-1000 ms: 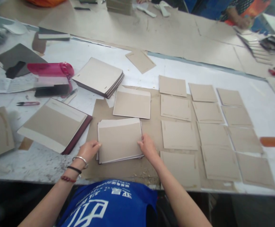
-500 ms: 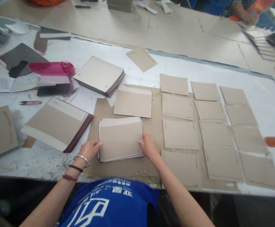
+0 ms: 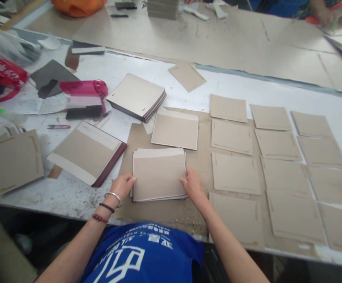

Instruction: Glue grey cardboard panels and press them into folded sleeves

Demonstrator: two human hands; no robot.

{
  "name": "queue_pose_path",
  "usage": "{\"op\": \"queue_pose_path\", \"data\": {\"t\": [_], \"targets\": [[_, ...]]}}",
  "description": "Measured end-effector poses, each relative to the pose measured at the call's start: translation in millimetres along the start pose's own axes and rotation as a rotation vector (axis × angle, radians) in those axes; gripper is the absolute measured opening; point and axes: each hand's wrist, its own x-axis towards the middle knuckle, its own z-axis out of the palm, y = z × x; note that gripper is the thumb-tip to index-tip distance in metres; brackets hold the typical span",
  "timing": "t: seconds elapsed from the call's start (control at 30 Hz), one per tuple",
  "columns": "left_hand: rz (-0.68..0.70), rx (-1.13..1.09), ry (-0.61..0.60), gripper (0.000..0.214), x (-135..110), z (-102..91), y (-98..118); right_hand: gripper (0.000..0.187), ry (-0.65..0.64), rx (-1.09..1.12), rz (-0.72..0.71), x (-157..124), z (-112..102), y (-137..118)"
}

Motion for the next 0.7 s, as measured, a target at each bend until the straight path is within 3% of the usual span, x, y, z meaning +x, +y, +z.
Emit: {"op": "queue_pose_path", "data": {"t": [0.7], "targets": [[0.043, 0.226, -0.032, 0.025, 2.1, 1.7, 3.2, 0.018, -0.002, -0.055, 0.041, -3.0, -2.2, -7.2]]}}
